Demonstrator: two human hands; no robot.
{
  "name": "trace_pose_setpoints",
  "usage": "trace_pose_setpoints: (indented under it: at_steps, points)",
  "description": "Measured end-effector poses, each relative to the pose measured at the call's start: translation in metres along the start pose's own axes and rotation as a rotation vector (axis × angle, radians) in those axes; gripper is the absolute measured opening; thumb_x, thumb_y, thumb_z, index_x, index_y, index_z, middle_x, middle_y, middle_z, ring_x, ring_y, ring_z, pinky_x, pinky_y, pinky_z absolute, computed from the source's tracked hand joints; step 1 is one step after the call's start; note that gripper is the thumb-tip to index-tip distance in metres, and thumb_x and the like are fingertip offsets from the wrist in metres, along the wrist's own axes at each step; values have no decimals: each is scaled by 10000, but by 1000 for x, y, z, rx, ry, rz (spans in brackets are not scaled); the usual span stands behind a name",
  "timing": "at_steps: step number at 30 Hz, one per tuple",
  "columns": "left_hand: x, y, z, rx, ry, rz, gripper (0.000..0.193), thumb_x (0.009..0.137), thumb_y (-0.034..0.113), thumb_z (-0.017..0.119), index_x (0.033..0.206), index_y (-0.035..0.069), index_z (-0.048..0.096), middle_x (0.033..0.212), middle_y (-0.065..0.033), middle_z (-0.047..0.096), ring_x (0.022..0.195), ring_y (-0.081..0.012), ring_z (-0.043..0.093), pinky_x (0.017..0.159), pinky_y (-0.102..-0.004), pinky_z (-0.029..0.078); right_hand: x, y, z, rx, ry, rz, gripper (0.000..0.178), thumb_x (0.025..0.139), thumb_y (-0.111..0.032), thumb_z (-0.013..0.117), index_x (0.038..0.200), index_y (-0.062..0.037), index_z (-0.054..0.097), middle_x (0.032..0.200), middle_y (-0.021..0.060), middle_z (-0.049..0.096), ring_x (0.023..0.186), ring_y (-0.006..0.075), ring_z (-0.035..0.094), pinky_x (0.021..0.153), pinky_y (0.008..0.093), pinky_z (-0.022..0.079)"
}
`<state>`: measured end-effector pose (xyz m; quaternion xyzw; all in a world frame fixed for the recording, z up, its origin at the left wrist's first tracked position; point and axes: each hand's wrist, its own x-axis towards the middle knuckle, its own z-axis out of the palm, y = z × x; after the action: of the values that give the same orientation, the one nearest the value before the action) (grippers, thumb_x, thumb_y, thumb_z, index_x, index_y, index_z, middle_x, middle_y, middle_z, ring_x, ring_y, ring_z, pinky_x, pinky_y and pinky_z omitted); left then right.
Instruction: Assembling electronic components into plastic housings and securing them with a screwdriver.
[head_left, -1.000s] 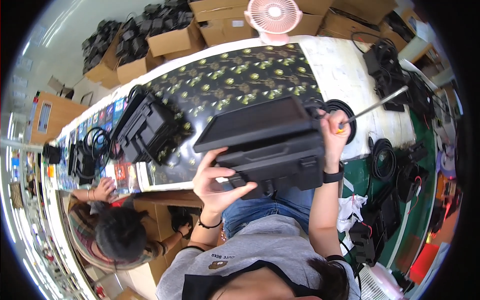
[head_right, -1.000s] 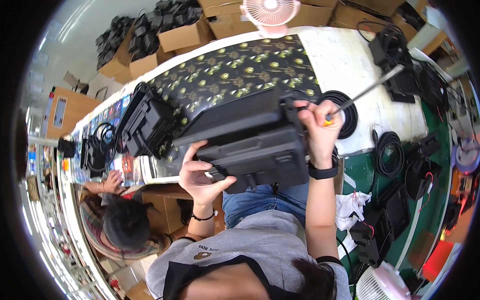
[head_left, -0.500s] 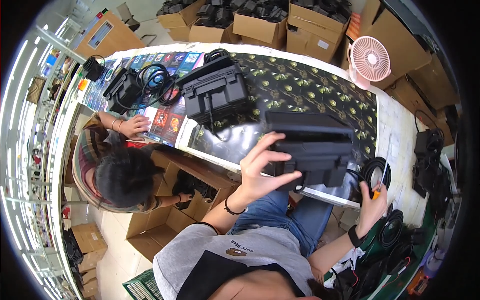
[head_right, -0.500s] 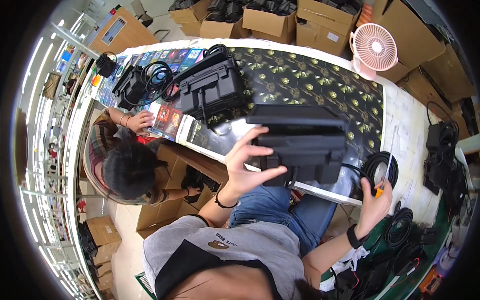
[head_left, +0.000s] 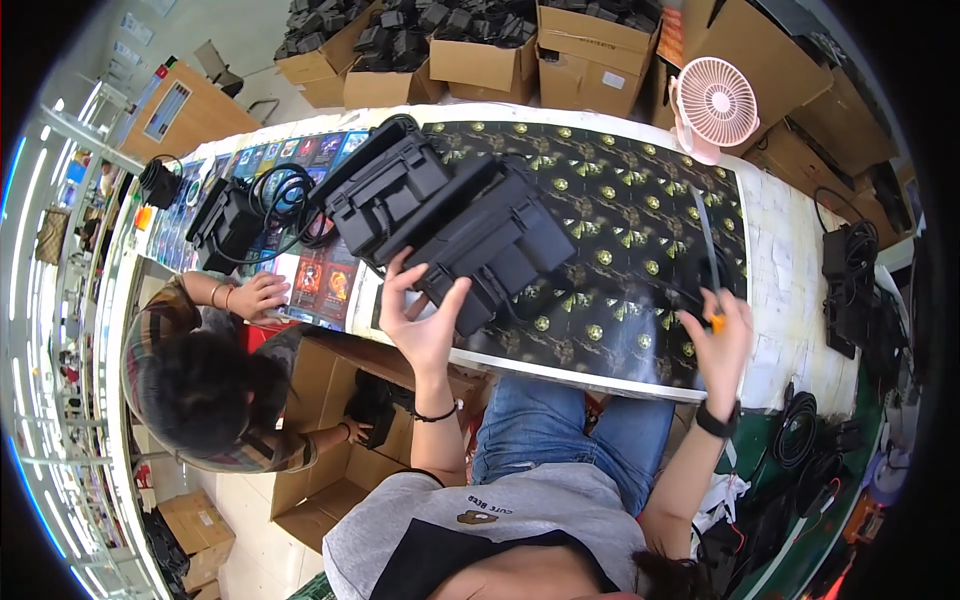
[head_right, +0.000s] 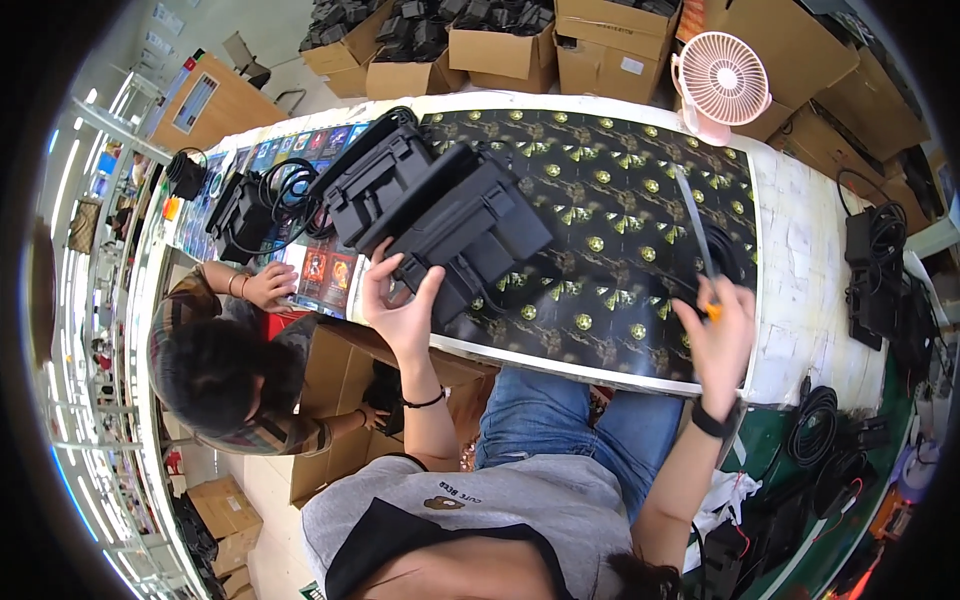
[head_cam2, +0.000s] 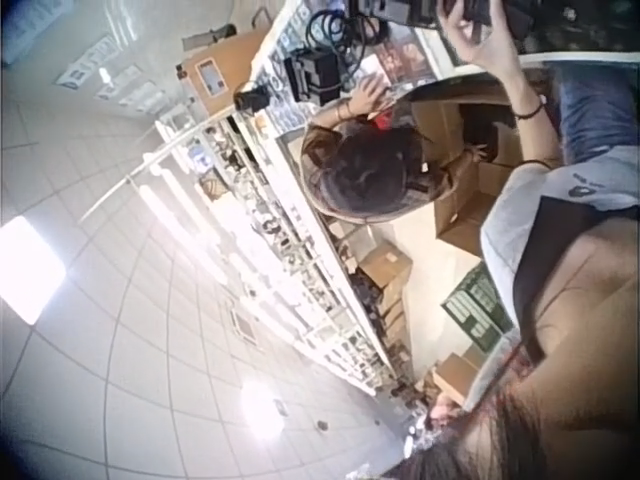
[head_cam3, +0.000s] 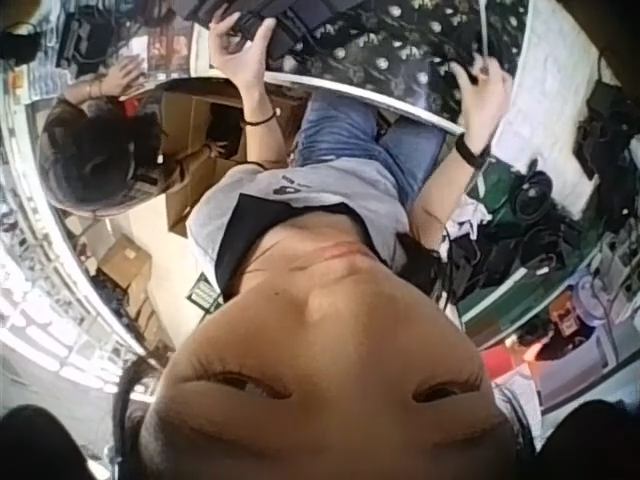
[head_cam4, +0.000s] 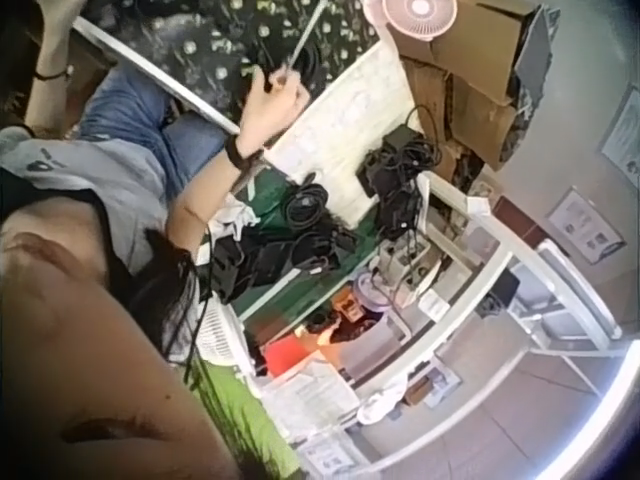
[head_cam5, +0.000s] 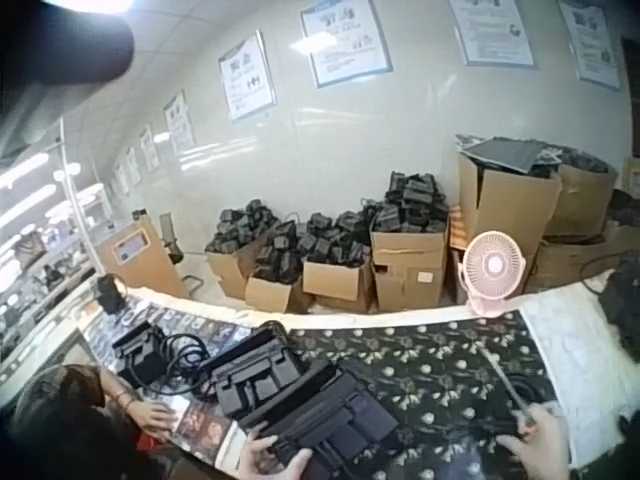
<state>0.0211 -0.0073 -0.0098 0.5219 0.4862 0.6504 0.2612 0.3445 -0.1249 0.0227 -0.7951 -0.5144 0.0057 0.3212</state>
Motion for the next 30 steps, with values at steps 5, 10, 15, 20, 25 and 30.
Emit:
trace_pose_setpoints:
  at_steps: [5,10,15,20,25,30]
  points:
    - [27,-18,-2,-46,50,41,444,689,-27,845,1048,27,590,1339,-183,533,1115,-204,588,773,-268,582,54,-66,72,392,-98,-205,353,672,-156,855,808,-31,554,786,42,637,846,264,610,787,368,500]
    - [56,-44,-18,40,161,72,415,708,-6,847,1039,-17,598,1203,-174,599,1109,-227,587,968,-314,479,91,-105,141,712,-148,-175,335,750,-33,803,773,-24,468,805,72,627,1102,215,657,850,302,481]
    - [78,-52,-30,-50,155,-142,381,747,19,827,1046,-23,595,1091,-139,626,1003,-178,609,889,-278,487,87,-119,152,826,-78,-187,163,806,2,721,885,0,578,825,105,663,728,189,667,725,307,537]
    - [78,-41,-18,124,120,-67,416,845,149,770,1158,-15,548,1113,-110,576,1013,-173,558,908,-303,465,101,-157,112,771,-21,-650,206,767,9,693,937,-107,690,1123,-22,699,749,170,542,701,281,487]
    - [61,-27,-13,681,254,309,395,863,142,731,1173,-13,542,1198,-143,492,1135,-268,497,959,-389,444,116,-195,115,978,-364,-604,409,823,-75,648,1227,-139,639,818,52,660,826,291,641,758,374,506]
    - [15,35,45,141,-45,483,345,853,-26,645,1165,15,504,1253,-142,469,1156,-245,514,945,-368,467,107,-140,114,1206,-257,-251,169,918,-54,576,791,-44,464,1089,42,721,802,105,639,686,277,503]
